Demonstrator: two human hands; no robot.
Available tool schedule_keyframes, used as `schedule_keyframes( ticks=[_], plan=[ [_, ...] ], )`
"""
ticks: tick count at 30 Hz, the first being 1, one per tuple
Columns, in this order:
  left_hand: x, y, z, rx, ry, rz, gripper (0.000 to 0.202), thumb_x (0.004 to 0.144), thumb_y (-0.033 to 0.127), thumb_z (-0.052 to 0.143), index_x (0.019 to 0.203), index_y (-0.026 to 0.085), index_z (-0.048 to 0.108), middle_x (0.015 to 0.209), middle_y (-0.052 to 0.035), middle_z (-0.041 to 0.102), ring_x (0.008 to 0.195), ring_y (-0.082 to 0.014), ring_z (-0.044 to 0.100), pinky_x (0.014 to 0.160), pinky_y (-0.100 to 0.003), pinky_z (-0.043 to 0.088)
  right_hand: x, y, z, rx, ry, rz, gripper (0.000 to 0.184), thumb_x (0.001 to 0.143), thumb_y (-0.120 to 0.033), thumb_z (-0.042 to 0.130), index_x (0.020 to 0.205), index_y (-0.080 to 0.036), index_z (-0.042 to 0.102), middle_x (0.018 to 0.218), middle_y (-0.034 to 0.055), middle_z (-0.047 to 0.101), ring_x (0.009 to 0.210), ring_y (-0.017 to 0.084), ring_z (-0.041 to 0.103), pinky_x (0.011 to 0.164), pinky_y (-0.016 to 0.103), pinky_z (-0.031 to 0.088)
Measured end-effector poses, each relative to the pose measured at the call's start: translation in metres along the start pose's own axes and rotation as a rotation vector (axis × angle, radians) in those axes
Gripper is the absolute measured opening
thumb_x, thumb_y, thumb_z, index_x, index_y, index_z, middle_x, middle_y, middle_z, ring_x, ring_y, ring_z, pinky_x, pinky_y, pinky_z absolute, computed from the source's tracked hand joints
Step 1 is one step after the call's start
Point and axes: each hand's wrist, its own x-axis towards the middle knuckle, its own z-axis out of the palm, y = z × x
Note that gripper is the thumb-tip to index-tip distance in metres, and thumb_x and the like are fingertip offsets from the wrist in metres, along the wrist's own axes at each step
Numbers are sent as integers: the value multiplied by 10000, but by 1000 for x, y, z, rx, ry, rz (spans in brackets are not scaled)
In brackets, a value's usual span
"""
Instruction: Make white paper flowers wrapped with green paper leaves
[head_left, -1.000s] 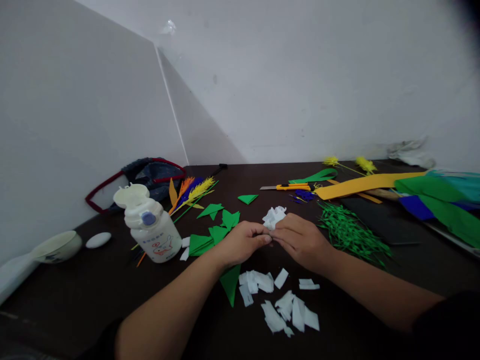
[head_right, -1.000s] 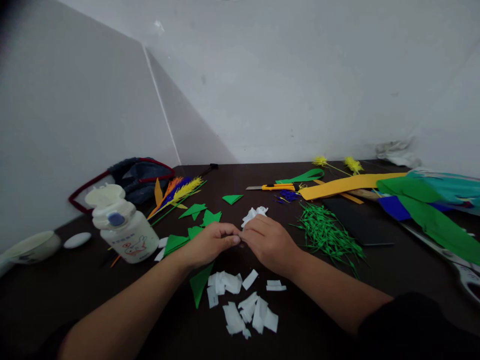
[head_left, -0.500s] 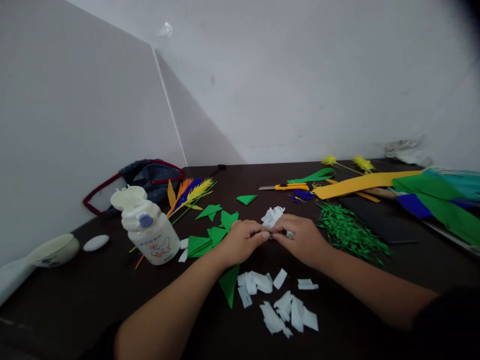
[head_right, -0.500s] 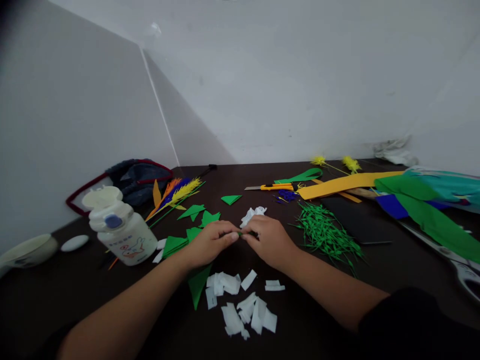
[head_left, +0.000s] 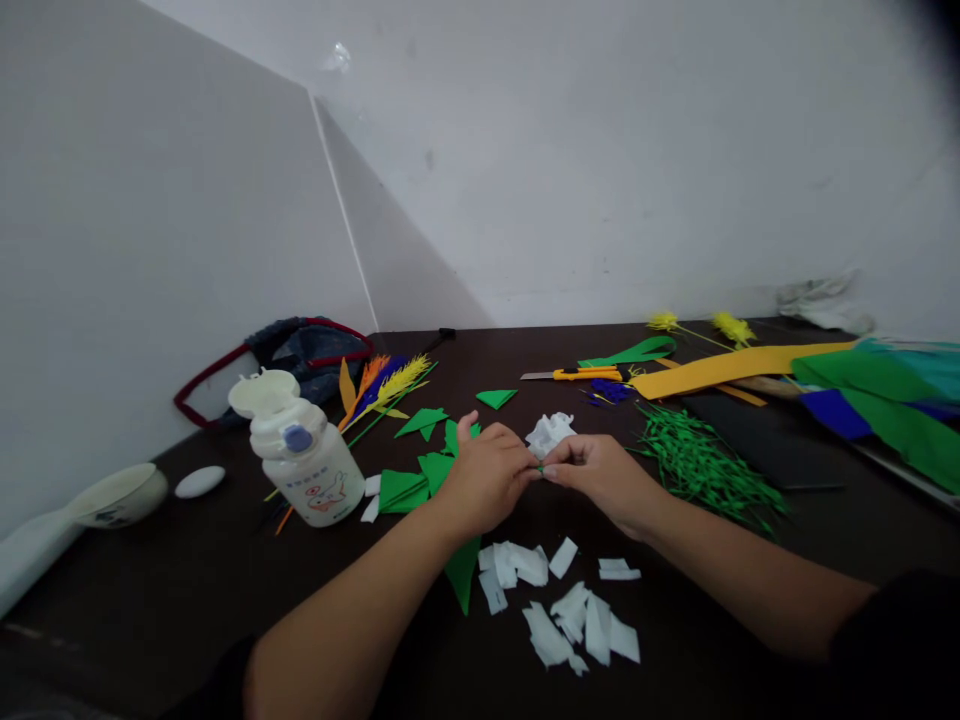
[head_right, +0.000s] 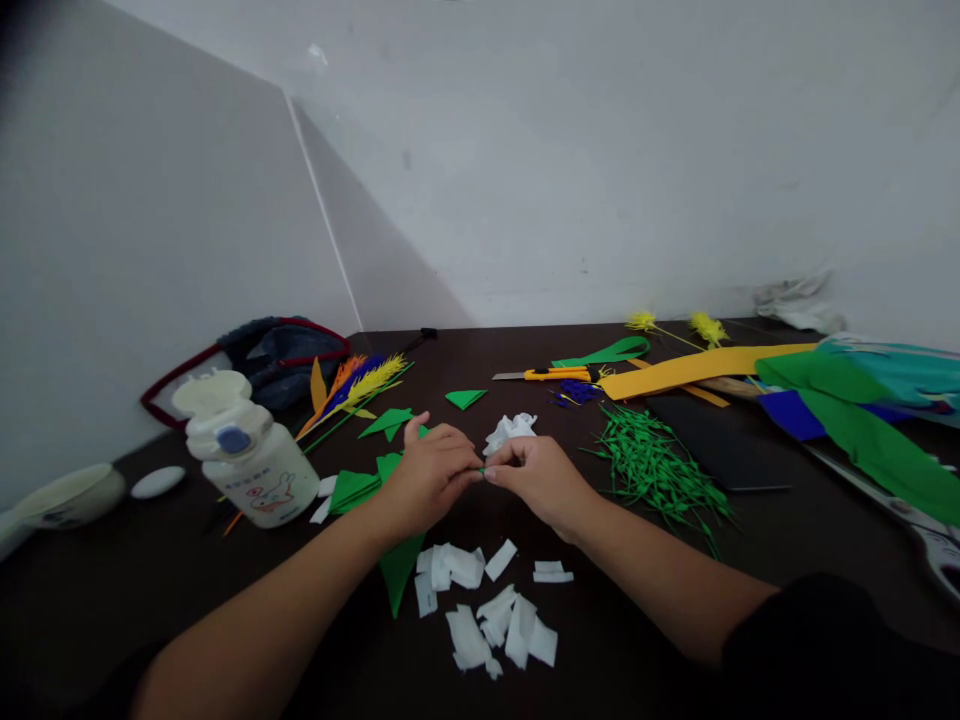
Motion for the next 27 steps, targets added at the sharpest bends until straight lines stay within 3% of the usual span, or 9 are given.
schedule_keyframes(
  ticks=[4, 6, 8, 13, 15, 18, 23, 25, 27],
  plan=[
    [3, -6, 2, -279, -172, -115, 214, 850, 271, 414, 819, 220, 620, 833, 3, 641, 893, -166, 533, 928, -422, 263, -3, 0, -3, -334, 64, -421, 105, 754, -177, 525, 722, -184, 624, 745, 44, 630, 737, 162, 553, 693, 311, 432],
    [4, -7, 3, -319, -192, -126, 214, 841, 249, 427, 764, 207, 623, 799, 3, 644, 873, -162, 538, 910, -392, 291, -5, 0, -3, -441, 55, -567, 145, 785, -169, 488, 753, -180, 629, 780, 59, 625, 787, 170, 544, 736, 327, 423],
    [4, -6, 4, -277, -147, -140, 158, 815, 240, 475, 763, 210, 622, 811, 1, 643, 881, -169, 531, 927, -423, 259, -5, 1, -1, -431, 57, -533, 133, 774, -161, 501, 757, -179, 631, 782, 56, 626, 787, 168, 549, 733, 319, 425],
    [1, -1, 3, -8, -1, -26, 107, 787, 206, 515, 777, 238, 616, 805, 11, 629, 961, -184, 484, 982, -522, 29, -1, 5, 6, -31, 37, -21, 78, 710, -221, 566, 728, -173, 625, 693, 20, 643, 638, 150, 578, 593, 275, 448],
    [1, 0, 2, 9, 15, -7, 115, 800, 218, 502, 811, 246, 613, 816, 11, 629, 986, -185, 471, 984, -526, -8, -1, 5, 6, 56, 39, 52, 101, 709, -241, 561, 732, -163, 621, 689, 24, 645, 637, 151, 581, 595, 274, 450],
    [2, -2, 3, -148, -49, -79, 171, 839, 282, 443, 893, 255, 603, 916, -2, 628, 989, -187, 478, 969, -551, 51, -2, 2, 4, -89, 72, -57, 67, 688, -185, 566, 706, -161, 625, 683, 25, 636, 640, 150, 572, 600, 272, 439],
    [5, -5, 5, -342, -183, -180, 216, 838, 261, 425, 762, 205, 619, 878, -11, 635, 968, -181, 494, 975, -487, 172, -6, -1, 1, -392, 99, -507, 117, 733, -113, 528, 736, -167, 631, 760, 51, 624, 772, 155, 554, 732, 289, 427],
    [5, -5, 5, -347, -145, -196, 140, 801, 248, 489, 749, 204, 611, 885, -8, 632, 965, -180, 495, 978, -469, 185, -6, 0, 1, -379, 105, -509, 117, 734, -116, 532, 747, -174, 632, 760, 44, 626, 766, 149, 558, 722, 283, 433],
    [4, -4, 4, -303, -83, -196, 62, 763, 239, 545, 755, 215, 602, 914, -4, 622, 970, -186, 491, 977, -499, 156, -4, 0, 2, -306, 103, -389, 103, 713, -126, 553, 729, -186, 634, 737, 26, 631, 720, 143, 570, 671, 274, 442]
  ],
)
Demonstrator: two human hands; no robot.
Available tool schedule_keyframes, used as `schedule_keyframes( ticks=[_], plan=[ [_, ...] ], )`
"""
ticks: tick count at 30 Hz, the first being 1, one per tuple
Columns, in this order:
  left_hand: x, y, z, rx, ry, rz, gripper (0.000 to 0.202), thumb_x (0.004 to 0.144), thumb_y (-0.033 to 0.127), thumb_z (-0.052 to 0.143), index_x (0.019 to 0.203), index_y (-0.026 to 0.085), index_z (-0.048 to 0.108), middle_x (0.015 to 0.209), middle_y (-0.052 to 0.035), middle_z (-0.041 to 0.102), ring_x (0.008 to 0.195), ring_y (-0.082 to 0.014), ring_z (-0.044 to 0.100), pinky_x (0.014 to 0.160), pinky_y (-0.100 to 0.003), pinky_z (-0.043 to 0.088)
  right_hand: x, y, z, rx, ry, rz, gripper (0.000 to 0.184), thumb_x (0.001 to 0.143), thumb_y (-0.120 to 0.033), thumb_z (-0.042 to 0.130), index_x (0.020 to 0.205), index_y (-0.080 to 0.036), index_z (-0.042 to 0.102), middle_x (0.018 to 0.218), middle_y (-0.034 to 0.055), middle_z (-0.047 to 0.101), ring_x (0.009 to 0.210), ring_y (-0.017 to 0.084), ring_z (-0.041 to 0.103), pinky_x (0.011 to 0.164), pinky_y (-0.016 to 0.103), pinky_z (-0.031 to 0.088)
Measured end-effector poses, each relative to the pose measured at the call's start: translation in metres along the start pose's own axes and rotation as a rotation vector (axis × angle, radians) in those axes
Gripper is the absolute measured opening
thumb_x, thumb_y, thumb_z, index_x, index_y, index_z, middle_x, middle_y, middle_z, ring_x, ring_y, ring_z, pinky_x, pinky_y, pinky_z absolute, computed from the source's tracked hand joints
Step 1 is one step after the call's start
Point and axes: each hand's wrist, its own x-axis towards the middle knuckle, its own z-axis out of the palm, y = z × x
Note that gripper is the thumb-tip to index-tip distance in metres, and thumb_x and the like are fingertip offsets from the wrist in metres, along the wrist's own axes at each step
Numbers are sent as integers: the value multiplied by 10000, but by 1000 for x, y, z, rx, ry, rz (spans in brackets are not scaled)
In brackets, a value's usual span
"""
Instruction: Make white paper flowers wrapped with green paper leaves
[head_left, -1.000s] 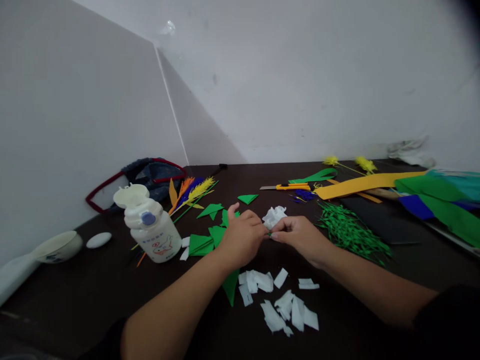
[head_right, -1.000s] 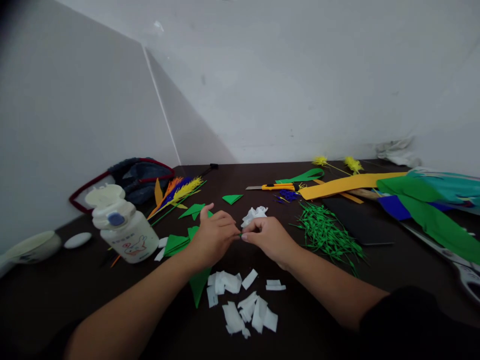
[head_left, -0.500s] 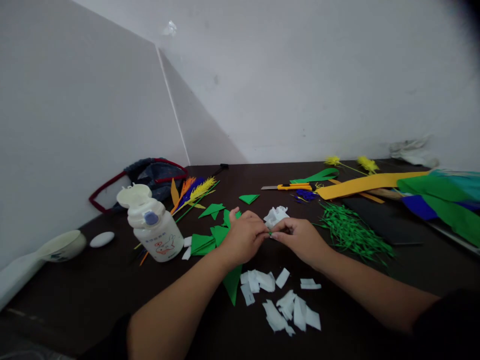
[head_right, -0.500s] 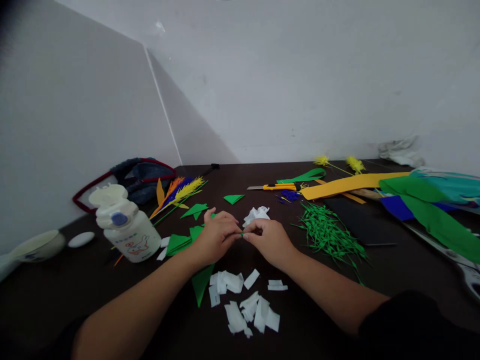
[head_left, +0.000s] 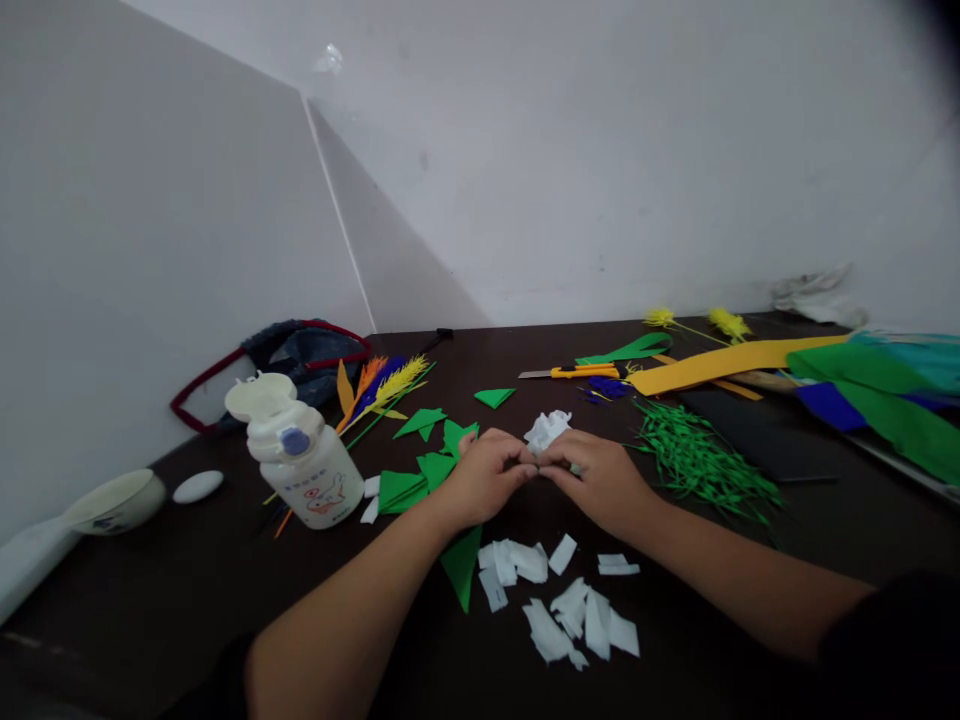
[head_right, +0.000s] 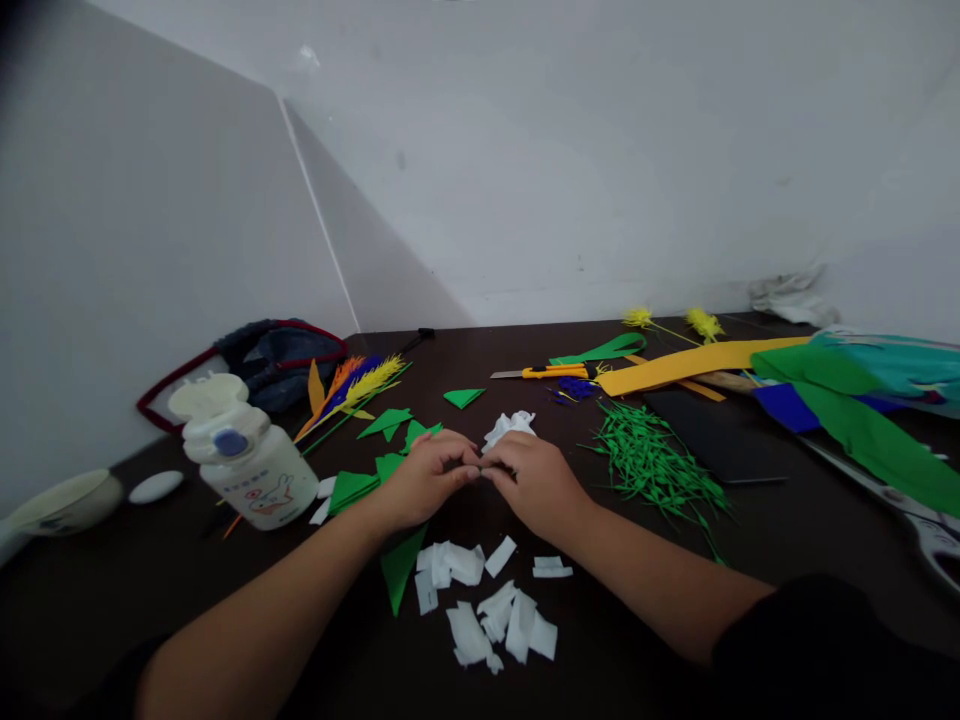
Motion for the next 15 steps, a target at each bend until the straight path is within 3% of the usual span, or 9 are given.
schedule_keyframes(
  ticks=[3, 5, 8, 11, 15],
  plan=[
    [-2, 2, 0, 126, 77, 59, 11, 730, 211, 581, 732, 222, 582, 873, 8, 615, 988, -195, 474, 976, -545, 61, 2, 0, 1, 142, -31, 244, 72, 691, -163, 573, 706, -196, 635, 680, 6, 644, 633, 141, 578, 588, 271, 445],
    [-4, 4, 0, 186, 108, 90, 42, 716, 179, 583, 717, 217, 564, 832, 17, 611, 994, -192, 466, 981, -543, 26, 4, -1, 1, 205, -50, 325, 70, 691, -176, 569, 716, -190, 633, 669, 9, 649, 617, 144, 581, 573, 275, 446],
    [-5, 5, -1, 148, 91, 58, 74, 699, 226, 608, 758, 224, 565, 884, 10, 611, 1006, -205, 461, 977, -564, 17, 4, -6, 0, 174, -47, 263, 67, 684, -149, 558, 691, -188, 612, 674, 9, 632, 641, 145, 572, 589, 276, 439],
    [-5, 4, -3, 44, -12, 18, 127, 756, 336, 548, 841, 249, 585, 961, 1, 602, 1029, -215, 455, 971, -580, 57, 2, -9, -2, 78, -23, 120, 104, 690, -104, 530, 668, -190, 585, 675, 5, 595, 648, 135, 547, 594, 262, 424],
    [-3, 1, -1, 13, -59, -8, 151, 811, 249, 467, 791, 233, 616, 944, -11, 614, 1045, -198, 446, 978, -552, 91, 1, -8, -2, -3, -31, 7, 122, 696, -75, 525, 676, -185, 574, 692, 3, 579, 676, 125, 532, 620, 249, 413]
  ],
)
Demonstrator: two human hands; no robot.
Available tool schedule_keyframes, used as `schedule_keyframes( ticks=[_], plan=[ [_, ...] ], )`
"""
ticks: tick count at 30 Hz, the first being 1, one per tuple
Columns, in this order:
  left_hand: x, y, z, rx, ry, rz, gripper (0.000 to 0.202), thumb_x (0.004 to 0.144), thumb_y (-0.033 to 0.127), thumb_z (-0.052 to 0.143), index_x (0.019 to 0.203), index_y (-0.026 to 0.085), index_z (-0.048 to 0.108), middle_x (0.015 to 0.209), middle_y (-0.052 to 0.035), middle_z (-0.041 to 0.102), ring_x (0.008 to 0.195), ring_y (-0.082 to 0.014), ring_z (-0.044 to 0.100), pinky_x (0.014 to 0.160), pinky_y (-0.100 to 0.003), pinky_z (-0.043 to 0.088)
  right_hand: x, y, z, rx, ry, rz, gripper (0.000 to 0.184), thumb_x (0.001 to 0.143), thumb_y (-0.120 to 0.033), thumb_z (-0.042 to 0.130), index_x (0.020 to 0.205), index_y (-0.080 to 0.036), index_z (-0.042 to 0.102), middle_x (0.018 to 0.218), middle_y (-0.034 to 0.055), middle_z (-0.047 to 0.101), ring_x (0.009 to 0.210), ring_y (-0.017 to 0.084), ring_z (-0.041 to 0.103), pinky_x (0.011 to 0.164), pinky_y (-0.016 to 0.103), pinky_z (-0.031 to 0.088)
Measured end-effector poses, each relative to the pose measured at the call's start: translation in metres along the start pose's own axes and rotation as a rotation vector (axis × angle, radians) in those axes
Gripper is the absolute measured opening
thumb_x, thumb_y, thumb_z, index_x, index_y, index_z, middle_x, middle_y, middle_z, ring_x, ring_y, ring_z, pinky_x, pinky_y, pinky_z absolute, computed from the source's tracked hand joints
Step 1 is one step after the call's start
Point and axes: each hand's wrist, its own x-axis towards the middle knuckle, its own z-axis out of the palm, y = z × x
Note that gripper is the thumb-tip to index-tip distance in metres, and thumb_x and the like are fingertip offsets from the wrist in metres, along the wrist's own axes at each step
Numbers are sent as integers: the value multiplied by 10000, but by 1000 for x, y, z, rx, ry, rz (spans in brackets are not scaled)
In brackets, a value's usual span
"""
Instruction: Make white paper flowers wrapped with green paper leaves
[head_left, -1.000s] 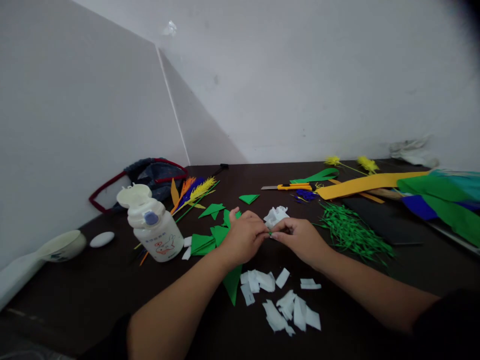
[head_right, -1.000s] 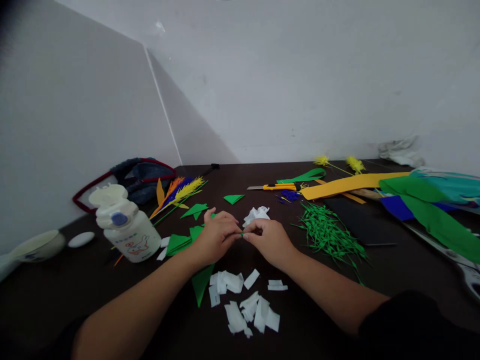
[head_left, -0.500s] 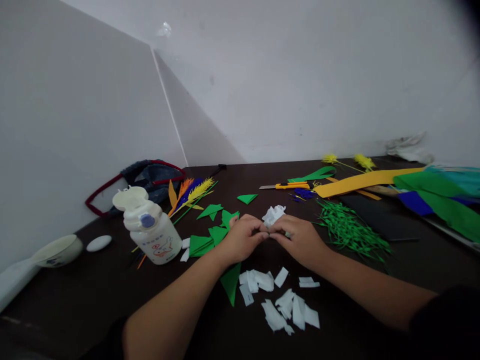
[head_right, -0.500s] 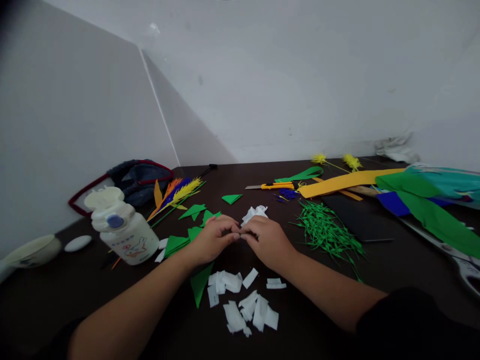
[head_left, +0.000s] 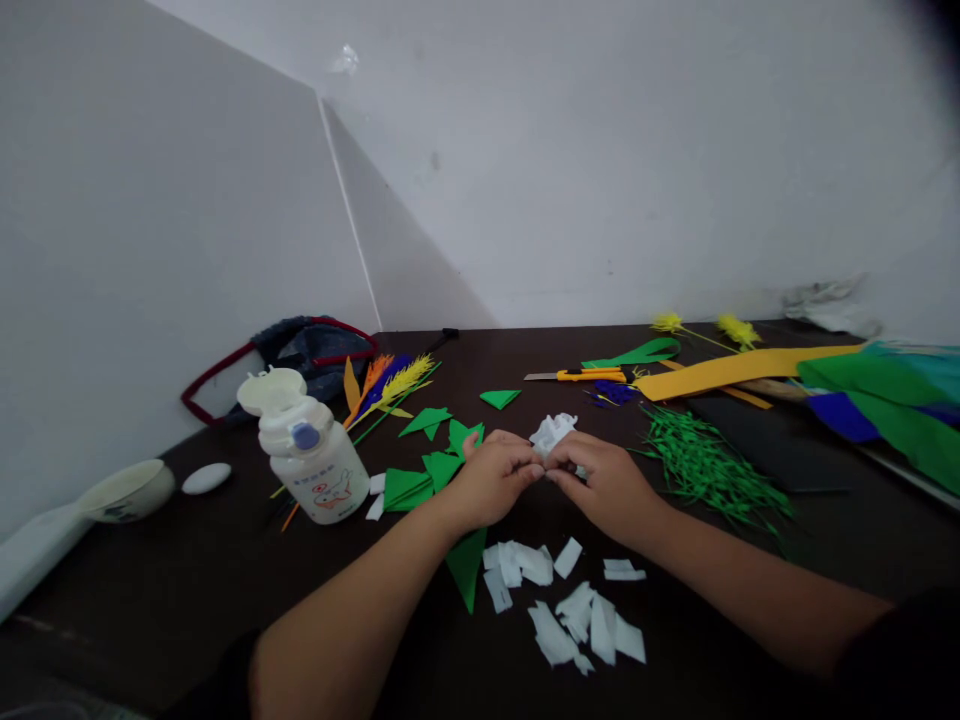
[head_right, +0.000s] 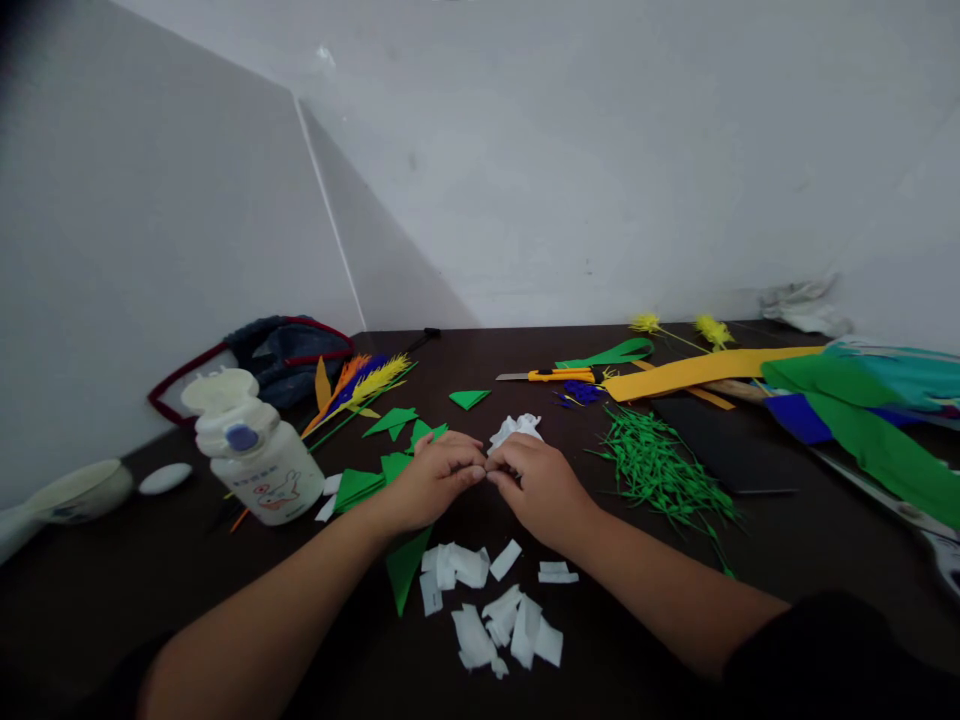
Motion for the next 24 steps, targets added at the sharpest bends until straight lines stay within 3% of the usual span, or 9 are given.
schedule_keyframes(
  ticks=[7, 13, 24],
  plan=[
    [2, -1, 2, 9, 104, -43, 41, 731, 252, 594, 721, 215, 610, 953, -19, 618, 1006, -204, 473, 968, -540, 121, 2, 0, 0, 128, -17, 151, 138, 661, -65, 544, 681, -193, 590, 681, -10, 589, 652, 120, 541, 602, 246, 432],
    [1, 1, 1, 39, 187, -33, 101, 672, 281, 661, 673, 201, 599, 915, -8, 616, 967, -200, 492, 961, -527, 122, 3, 3, 0, 304, -56, 221, 119, 694, -154, 570, 780, -192, 644, 768, 26, 649, 710, 151, 586, 658, 298, 458],
    [-1, 7, 3, 209, 285, 23, 129, 646, 259, 678, 682, 206, 567, 780, 22, 593, 909, -178, 492, 973, -503, 78, 4, -2, -1, 281, -36, 314, 74, 695, -153, 555, 707, -185, 621, 704, 11, 647, 682, 145, 578, 654, 286, 442]
  ],
)
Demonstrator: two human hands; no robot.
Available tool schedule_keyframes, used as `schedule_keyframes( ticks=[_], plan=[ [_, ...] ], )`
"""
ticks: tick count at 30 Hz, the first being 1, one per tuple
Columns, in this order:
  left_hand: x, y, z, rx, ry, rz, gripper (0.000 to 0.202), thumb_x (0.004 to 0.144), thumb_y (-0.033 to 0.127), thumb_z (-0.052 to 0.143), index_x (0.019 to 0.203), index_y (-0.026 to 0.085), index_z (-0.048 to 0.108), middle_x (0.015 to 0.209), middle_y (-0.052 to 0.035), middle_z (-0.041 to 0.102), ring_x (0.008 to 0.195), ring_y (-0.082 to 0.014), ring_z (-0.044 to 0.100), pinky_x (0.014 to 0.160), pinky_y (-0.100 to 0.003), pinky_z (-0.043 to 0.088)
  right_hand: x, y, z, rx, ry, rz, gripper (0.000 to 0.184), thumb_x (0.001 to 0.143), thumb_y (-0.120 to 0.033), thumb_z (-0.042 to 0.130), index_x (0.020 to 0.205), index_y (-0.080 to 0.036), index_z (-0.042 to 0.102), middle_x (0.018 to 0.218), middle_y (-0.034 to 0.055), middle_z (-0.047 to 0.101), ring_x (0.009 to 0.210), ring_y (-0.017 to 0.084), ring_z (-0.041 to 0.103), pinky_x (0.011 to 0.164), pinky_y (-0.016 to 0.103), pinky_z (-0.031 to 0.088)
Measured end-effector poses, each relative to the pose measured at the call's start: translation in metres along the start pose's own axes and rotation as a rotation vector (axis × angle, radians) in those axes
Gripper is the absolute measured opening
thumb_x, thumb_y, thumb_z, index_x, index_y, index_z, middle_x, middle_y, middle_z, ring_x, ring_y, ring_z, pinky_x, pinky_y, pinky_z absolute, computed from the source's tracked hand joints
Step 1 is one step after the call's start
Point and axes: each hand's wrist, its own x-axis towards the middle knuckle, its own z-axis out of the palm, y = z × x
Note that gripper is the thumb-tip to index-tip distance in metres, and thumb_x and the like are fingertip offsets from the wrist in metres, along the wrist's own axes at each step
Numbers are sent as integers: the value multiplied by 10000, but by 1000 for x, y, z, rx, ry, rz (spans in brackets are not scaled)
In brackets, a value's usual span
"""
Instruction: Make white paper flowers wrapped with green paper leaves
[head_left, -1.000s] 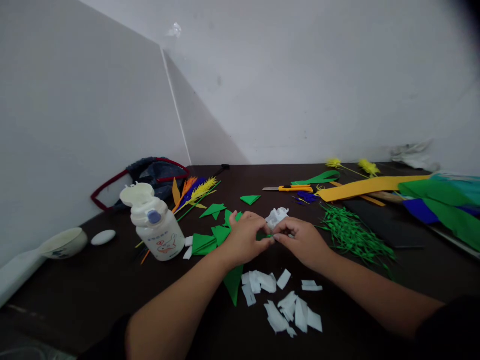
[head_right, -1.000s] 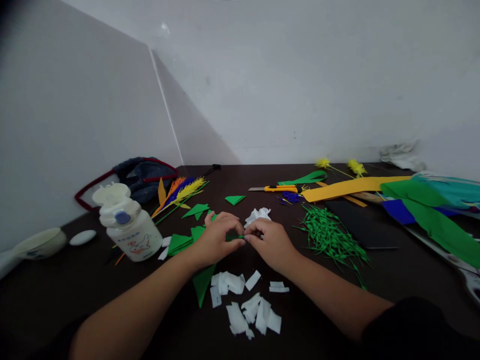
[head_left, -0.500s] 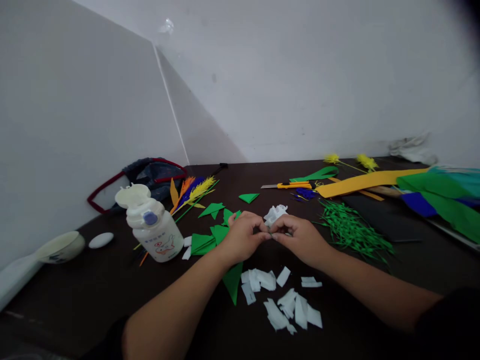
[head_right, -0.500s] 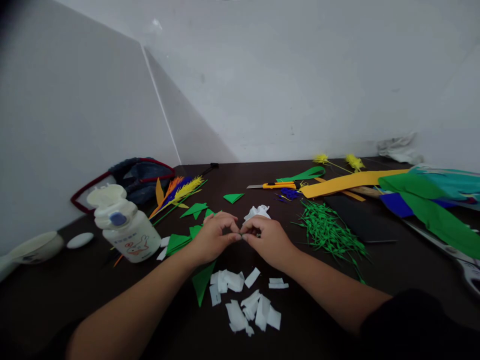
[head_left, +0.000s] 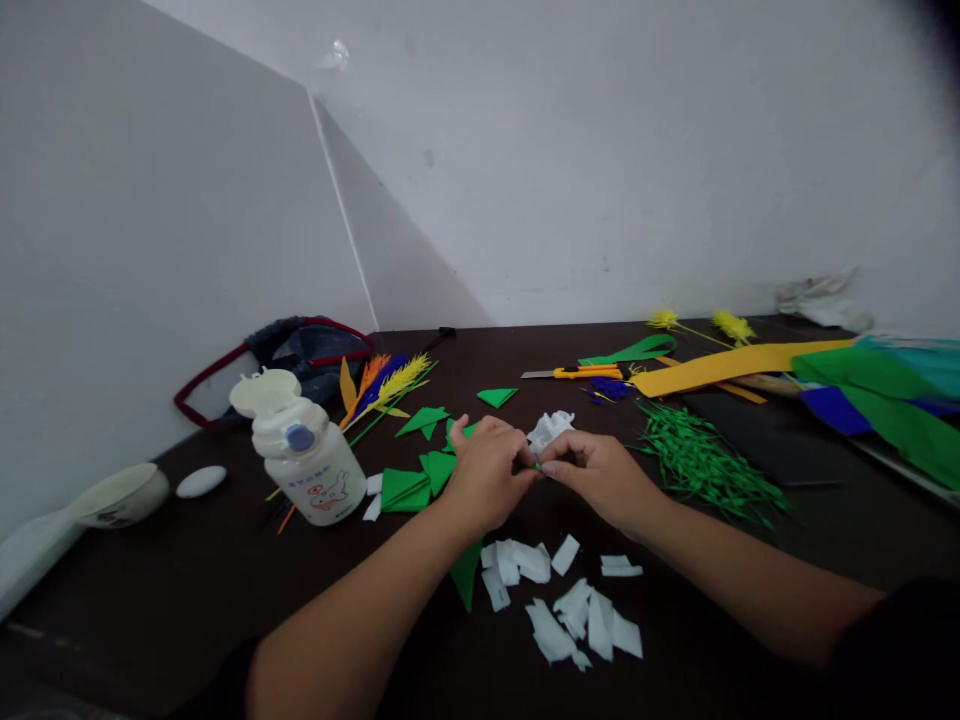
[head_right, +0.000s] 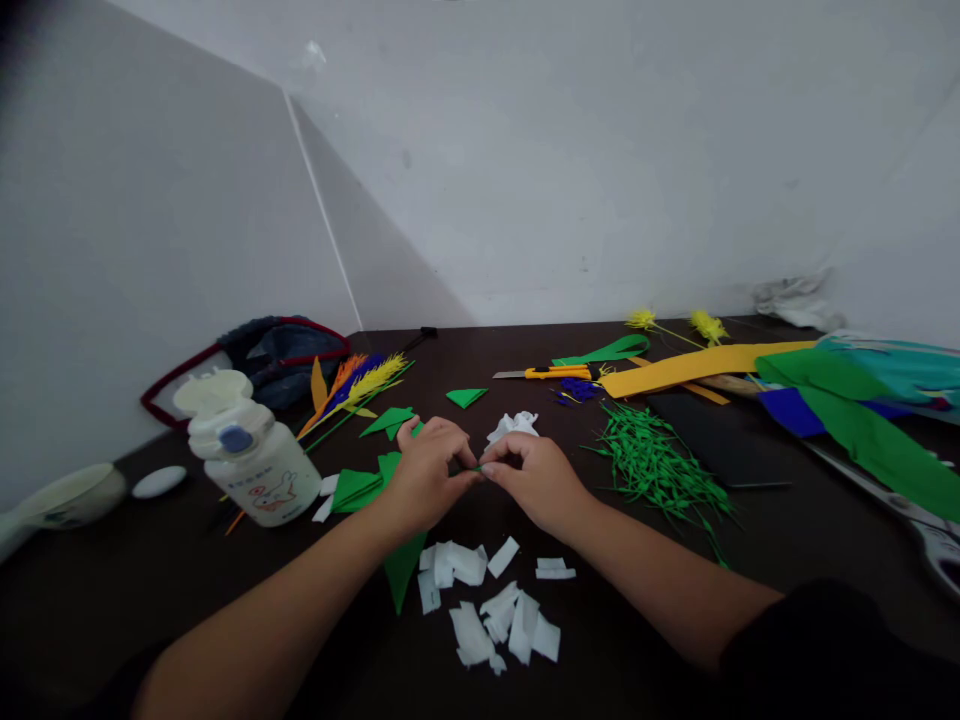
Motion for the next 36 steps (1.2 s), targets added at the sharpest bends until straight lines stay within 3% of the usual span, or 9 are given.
schedule_keyframes(
  ticks=[2, 5, 9, 17, 27, 31, 36],
  plan=[
    [0, 0, 0, -15, -34, -20, 155, 655, 315, 666, 719, 209, 574, 792, 11, 602, 902, -187, 491, 972, -519, 80, 1, 1, 0, -1, 8, -6, 76, 690, -145, 553, 703, -182, 617, 707, 14, 639, 686, 146, 573, 654, 284, 438],
    [0, 0, -1, -127, -175, -70, 193, 715, 396, 587, 803, 224, 600, 852, -8, 622, 932, -205, 488, 966, -545, 93, 1, 2, 0, -33, 26, -51, 79, 678, -132, 553, 686, -183, 613, 716, 15, 622, 703, 148, 564, 662, 282, 429],
    [1, -2, -2, -253, -306, -78, 226, 820, 307, 445, 715, 214, 622, 839, -5, 637, 958, -193, 492, 976, -523, 112, 0, 1, -2, -72, 19, -92, 97, 684, -123, 547, 669, -187, 619, 721, 17, 613, 718, 146, 556, 680, 279, 417],
    [1, -1, 2, -179, -103, -101, 64, 719, 256, 597, 671, 213, 596, 831, 5, 620, 939, -196, 497, 966, -519, 117, 1, 6, 0, 139, 12, 56, 71, 675, -185, 573, 718, -183, 628, 728, 22, 642, 713, 158, 571, 685, 295, 423],
    [-1, 3, 2, -8, 43, 12, 118, 639, 171, 661, 615, 193, 548, 733, 33, 598, 898, -176, 502, 960, -495, 55, 1, 5, 7, 219, 2, 130, 45, 672, -177, 564, 699, -174, 600, 694, 11, 610, 663, 141, 541, 641, 278, 409],
    [-2, 3, 3, -17, 60, 10, 124, 638, 180, 666, 615, 193, 546, 734, 33, 597, 889, -175, 505, 963, -496, 51, 0, 2, 6, 108, 24, 82, 45, 696, -180, 541, 705, -178, 585, 713, 12, 610, 687, 147, 544, 654, 279, 407],
    [-2, 2, 7, -104, 50, -58, 115, 654, 254, 669, 642, 199, 568, 786, 11, 602, 897, -176, 516, 969, -495, 80, -3, -3, 4, -123, 99, -114, 69, 724, -161, 509, 666, -183, 541, 675, -4, 569, 662, 135, 511, 636, 263, 380]
  ],
)
